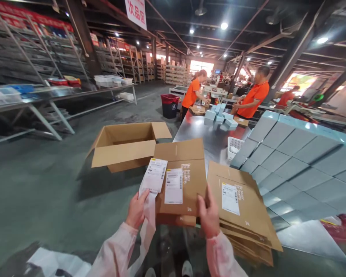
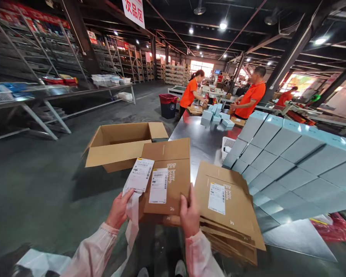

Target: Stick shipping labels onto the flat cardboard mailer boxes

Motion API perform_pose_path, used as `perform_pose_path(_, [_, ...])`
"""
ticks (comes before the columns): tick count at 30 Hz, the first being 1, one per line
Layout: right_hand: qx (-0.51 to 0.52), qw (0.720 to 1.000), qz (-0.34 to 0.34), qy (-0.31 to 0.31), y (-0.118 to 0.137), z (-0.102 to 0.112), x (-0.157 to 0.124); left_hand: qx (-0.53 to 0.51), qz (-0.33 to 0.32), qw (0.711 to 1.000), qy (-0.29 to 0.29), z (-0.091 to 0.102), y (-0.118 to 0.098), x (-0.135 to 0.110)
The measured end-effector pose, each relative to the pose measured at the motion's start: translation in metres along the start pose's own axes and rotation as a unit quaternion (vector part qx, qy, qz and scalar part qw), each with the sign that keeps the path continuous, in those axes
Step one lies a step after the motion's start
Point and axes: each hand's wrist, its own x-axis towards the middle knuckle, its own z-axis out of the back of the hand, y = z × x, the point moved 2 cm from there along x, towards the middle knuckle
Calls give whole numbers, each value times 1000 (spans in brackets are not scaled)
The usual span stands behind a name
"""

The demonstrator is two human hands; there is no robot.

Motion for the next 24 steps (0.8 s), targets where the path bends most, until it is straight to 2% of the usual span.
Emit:
perform_pose_path(2, [-2, 998, -33, -57, -9, 65, 14, -71, 35, 995, 62, -12, -18, -23])
perform_pose_path(4, [-64, 990, -62, -112, -24, 126, 28, -103, 70, 986, 107, -20, -28, -47])
perform_pose_path(5, [-132, 978, -95, -131, -31, 148, 32, -116, 90, 982, 121, -22, -28, -57])
perform_pose_path(6, [-206, 961, -114, -146, -35, 160, 34, -128, 107, 977, 130, -23, -26, -66])
perform_pose_path(7, [-261, 946, -108, -160, -34, 161, 32, -134, 118, 975, 135, -24, -21, -75])
perform_pose_path(8, [-281, 943, -88, -155, -29, 150, 26, -132, 120, 974, 136, -24, -14, -82])
perform_pose_path(9, [-258, 957, -54, -124, -21, 129, 18, -125, 116, 976, 137, -24, -6, -89])
perform_pose_path(10, [-180, 982, -30, -57, -11, 100, 7, -111, 107, 978, 140, -23, 2, -95])
perform_pose_path(11, [-60, 996, -37, 57, -1, 66, -7, -90, 92, 981, 147, -22, 9, -99])
perform_pose_path(12, [62, 980, -58, 183, 10, 32, -22, -60, 71, 983, 159, -20, 13, -103])
perform_pose_path(13, [150, 958, -82, 230, 20, 3, -35, -25, 48, 981, 184, -18, 15, -106])
perform_pose_path(15, [231, 935, -129, 234, 30, -38, -56, 25, 14, 967, 254, -13, 10, -108])
perform_pose_path(17, [239, 934, -141, 226, 30, -57, -68, 28, 1, 954, 300, -7, -1, -104])
perform_pose_path(18, [233, 930, -135, 249, 28, -62, -70, 24, 1, 954, 300, -5, -7, -100])
perform_pose_path(21, [234, 907, -125, 327, 20, -69, -62, 51, 5, 971, 235, 1, -15, -85])
perform_pose_path(24, [218, 911, -138, 321, 17, -73, -38, 84, 19, 978, 191, 2, -2, -75])
